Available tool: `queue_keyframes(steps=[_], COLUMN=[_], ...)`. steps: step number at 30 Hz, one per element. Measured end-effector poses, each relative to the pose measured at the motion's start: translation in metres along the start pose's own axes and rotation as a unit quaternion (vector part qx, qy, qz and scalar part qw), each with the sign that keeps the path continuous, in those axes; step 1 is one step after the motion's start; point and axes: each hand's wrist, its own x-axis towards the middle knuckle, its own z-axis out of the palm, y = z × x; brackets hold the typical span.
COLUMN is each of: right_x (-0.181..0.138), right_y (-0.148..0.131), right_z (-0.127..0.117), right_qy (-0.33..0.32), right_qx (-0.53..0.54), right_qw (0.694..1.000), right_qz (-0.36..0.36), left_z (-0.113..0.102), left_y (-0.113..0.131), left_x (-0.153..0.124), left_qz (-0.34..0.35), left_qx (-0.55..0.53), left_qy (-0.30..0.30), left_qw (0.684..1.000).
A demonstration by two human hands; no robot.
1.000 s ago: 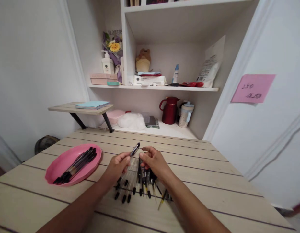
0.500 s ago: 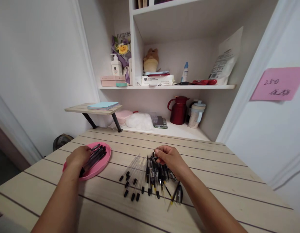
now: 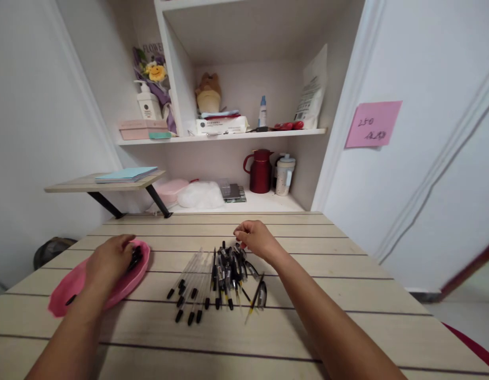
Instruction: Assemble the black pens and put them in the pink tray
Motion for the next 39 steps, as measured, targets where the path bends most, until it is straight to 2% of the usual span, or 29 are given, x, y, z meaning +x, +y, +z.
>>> queue_keyframes(steps=[2,3,5,7,12,16,23,31,35,39], right_x=[0.002,0.003,0.003,0.002,0.001,0.002,0.002,0.006,0.007,0.009], right_y=[0.005,0.006,0.009,0.008,0.006,0.008,0.016,0.027,0.031,0.035], right_z=[-0.003,-0.004,-0.006,-0.007,-0.008,-0.008,-0.001,0.019,0.026,0.023], right_qy=[-0.009,-0.012,-0.011,-0.012,-0.032,-0.033,-0.040,-0.019,0.002,0.011], right_qx=[-0.073,-0.116,-0.208,-0.289,-0.398,-0.429,-0.430,-0.420,-0.398,-0.345], right_qw=[0.997,0.993,0.977,0.956,0.917,0.903,0.902,0.905,0.913,0.933], right_qz=[-0.002,-0.011,-0.037,-0.047,-0.024,-0.006,0.026,0.072,0.092,0.101], left_z=[0.008,0.013,0.025,0.038,0.054,0.057,0.052,0.048,0.053,0.058], left_y=[0.026,0.037,0.055,0.064,0.064,0.062,0.065,0.065,0.064,0.068], left_x=[-0.010,-0.016,-0.026,-0.034,-0.041,-0.039,-0.040,-0.041,-0.036,-0.033], left_qz=[0.121,0.158,0.220,0.244,0.207,0.191,0.151,0.121,0.103,0.079], left_qx=[-0.072,-0.103,-0.131,-0.126,-0.065,-0.044,-0.030,-0.027,-0.091,-0.209], left_qy=[-0.014,-0.046,-0.113,-0.153,-0.190,-0.199,-0.216,-0.189,-0.166,-0.162], left_qw=[0.990,0.981,0.960,0.949,0.958,0.960,0.964,0.974,0.977,0.961])
